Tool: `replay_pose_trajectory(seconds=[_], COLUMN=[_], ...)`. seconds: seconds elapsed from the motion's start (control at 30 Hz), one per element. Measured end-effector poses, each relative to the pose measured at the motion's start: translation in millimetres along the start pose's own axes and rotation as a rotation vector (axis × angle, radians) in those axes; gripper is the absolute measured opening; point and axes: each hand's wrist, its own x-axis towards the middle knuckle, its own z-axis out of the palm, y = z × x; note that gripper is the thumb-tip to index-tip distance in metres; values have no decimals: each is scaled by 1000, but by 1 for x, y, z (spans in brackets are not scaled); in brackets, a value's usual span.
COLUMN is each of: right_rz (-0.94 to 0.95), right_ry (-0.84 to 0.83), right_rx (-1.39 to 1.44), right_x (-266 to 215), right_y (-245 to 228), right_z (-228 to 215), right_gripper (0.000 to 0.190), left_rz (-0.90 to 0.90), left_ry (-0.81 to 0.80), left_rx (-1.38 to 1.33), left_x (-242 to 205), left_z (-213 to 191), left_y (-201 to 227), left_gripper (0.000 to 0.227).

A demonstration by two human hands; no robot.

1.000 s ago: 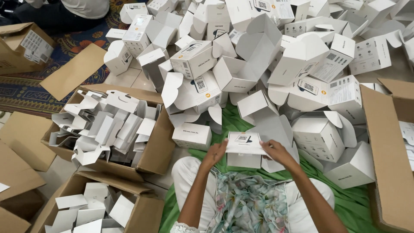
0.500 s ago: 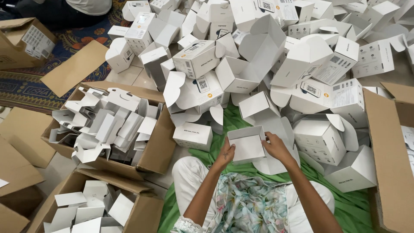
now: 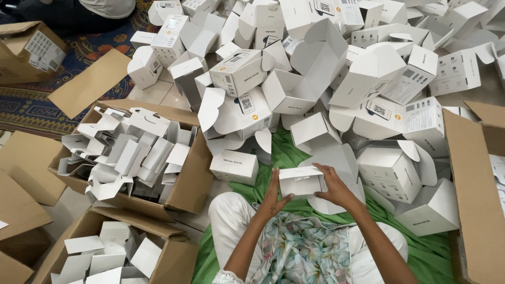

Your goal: The person packs small white boxes with items and organizes them into larger shipping boxes.

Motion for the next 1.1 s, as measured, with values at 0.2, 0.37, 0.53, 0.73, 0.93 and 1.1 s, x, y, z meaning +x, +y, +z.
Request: replay_pose_trajectory(seconds=[0.2, 0.37, 0.53, 0.73, 0.93, 1.1], right_rz=[-393, -335, -385, -418, -604, -251], right_ry=[26, 41, 89, 75, 196, 421], right_rx=[-136, -63, -96, -82, -276, 464], right_x=[20, 30, 38, -9, -55, -97], right_y=[37, 46, 56, 28, 78, 61], right_z=[17, 27, 28, 25, 49, 29], right_gripper=[107, 78, 83, 105, 86, 71], left_rz=[-35, 64, 84, -709, -1178, -979], left_ry=[-107, -75, 9, -60, -227, -232], left_rx=[83, 300, 265, -906, -1231, -1203], left_x=[1, -9, -14, -27, -45, -51], left_z=[0, 16, 24, 14, 3, -3], left_y=[-28, -65, -80, -62, -37, 36], left_gripper=[81, 48, 42, 78, 92, 99])
